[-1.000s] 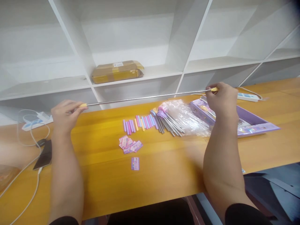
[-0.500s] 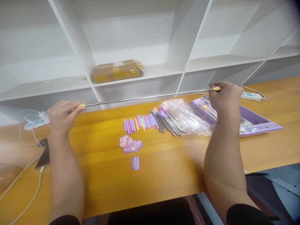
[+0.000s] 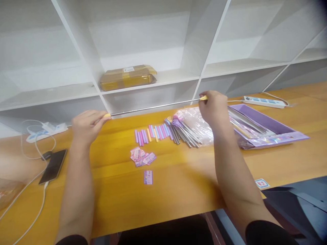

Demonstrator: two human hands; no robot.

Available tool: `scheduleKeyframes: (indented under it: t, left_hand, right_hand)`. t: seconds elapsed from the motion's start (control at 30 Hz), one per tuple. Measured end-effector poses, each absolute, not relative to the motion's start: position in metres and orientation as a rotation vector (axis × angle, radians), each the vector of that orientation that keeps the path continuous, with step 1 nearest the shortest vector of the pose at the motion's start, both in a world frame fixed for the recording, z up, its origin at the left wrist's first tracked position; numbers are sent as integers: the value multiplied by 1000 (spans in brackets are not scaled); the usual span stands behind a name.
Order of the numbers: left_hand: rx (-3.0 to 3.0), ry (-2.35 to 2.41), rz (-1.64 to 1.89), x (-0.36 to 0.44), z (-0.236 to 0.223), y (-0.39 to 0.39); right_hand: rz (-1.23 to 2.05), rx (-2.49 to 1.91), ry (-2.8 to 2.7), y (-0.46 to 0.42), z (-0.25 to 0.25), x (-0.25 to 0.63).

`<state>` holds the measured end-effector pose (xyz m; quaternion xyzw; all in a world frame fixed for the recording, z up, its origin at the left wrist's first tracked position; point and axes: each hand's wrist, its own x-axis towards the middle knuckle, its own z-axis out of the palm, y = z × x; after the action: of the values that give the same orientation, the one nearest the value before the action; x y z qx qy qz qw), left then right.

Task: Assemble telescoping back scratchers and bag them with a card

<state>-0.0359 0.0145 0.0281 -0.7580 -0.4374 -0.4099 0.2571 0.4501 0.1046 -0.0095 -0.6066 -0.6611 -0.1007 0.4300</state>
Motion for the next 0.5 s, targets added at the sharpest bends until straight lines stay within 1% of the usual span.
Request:
scheduleKeyframes:
  t: [0.2,0.5]
  left_hand:
    - [-2032,-1110,-1100,-21,19,20]
    - [-2021,-1089,-1079,-21,24,13]
  right_hand:
    - [-225,-1506,-1672,104,-21,417]
    - [-247,-1489,-1644,102,-21,419]
